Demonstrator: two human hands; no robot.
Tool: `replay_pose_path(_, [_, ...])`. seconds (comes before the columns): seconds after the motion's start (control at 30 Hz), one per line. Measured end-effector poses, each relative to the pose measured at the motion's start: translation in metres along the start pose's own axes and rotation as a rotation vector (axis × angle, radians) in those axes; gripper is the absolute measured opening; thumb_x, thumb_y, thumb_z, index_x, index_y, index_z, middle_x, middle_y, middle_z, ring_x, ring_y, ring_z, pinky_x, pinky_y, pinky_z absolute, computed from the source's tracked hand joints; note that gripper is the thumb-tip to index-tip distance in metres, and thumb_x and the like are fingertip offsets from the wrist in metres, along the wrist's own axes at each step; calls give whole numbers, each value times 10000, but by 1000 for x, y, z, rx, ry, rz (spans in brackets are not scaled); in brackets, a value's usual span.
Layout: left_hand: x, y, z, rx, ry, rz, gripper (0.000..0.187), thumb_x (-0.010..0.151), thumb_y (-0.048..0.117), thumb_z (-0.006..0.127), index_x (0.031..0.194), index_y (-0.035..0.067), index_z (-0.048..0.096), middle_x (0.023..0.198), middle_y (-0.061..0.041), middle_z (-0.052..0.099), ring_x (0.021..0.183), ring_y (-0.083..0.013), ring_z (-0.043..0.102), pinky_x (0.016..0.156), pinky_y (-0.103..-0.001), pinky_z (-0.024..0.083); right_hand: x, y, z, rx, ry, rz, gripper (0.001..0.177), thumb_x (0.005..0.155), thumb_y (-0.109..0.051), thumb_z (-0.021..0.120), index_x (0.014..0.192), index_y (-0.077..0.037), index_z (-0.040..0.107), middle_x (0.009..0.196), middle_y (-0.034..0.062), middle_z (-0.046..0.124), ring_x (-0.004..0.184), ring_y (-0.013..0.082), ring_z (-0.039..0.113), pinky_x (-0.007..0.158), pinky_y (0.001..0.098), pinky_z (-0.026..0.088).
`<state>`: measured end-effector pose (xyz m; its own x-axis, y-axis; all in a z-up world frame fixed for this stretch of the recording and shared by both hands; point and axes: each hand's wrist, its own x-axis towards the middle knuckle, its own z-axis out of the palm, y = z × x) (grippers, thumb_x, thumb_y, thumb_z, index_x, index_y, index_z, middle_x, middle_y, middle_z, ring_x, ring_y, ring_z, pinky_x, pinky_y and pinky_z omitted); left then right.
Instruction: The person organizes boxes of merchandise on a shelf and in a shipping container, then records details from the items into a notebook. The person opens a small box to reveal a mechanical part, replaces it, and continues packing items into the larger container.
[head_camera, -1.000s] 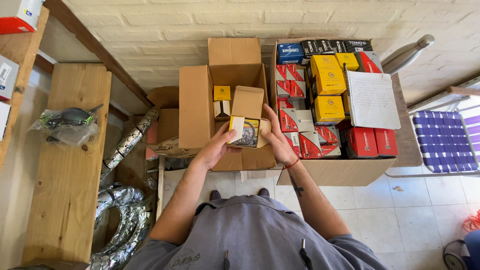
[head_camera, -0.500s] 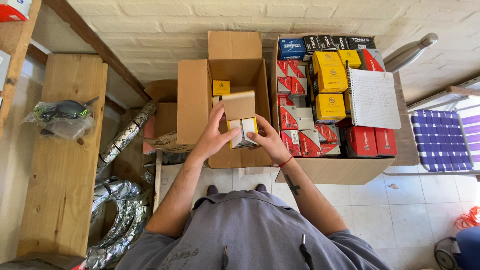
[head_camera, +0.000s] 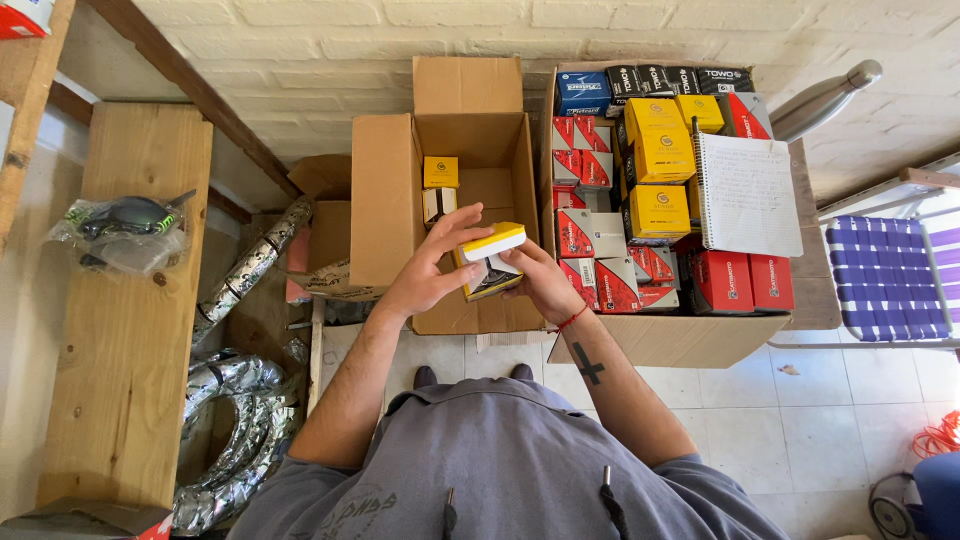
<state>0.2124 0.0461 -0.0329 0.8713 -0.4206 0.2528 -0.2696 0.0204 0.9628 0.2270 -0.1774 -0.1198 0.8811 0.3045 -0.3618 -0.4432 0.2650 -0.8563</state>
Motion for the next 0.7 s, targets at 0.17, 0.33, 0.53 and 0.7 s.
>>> replay_pose_path(0.17, [-3, -19, 4, 79, 53, -42, 701, 841, -84, 665, 1465, 170, 473, 1578, -208, 310, 1470, -481, 280, 1179, -722, 214, 4, 3, -7, 13, -44, 4, 670, 962, -296, 684, 1514, -23, 420, 1041, 199, 686, 833, 287, 771, 623, 339, 661])
replay_pose_path(0.33, [-7, -18, 5, 66, -94, -17, 519, 837, 118, 727, 1327, 241, 606, 1620, -175, 271, 1501, -469, 232, 1179, -740, 159, 5, 1, -14, 28, -48, -22, 528, 1021, -277, 576, 1494, -69, 471, 1052, 190, 692, 856, 298, 768, 638, 360, 661])
replay_pose_path(0.53, [-10, -20, 8, 167, -6, -84, 329, 896, 246, 677, 1224, 235, 707, 1574, -220, 306, 1487, -503, 229, 1203, -720, 128, 4, -11, -16, -18, -175, 19, 896, 983, -745, 309, 1590, -86, 336, 1295, 233, 604, 1098, 299, 688, 743, 312, 643])
replay_pose_path(0.7, [-9, -32, 9, 280, -72, -30, 334, 906, 166, 665, 1204, 301, 732, 1610, -161, 294, 1486, -505, 206, 1198, -695, 158, -5, -18, -9, -89, -264, -23, 851, 1002, -595, 472, 1619, -60, 230, 1379, 269, 531, 1158, 340, 633, 871, 439, 622])
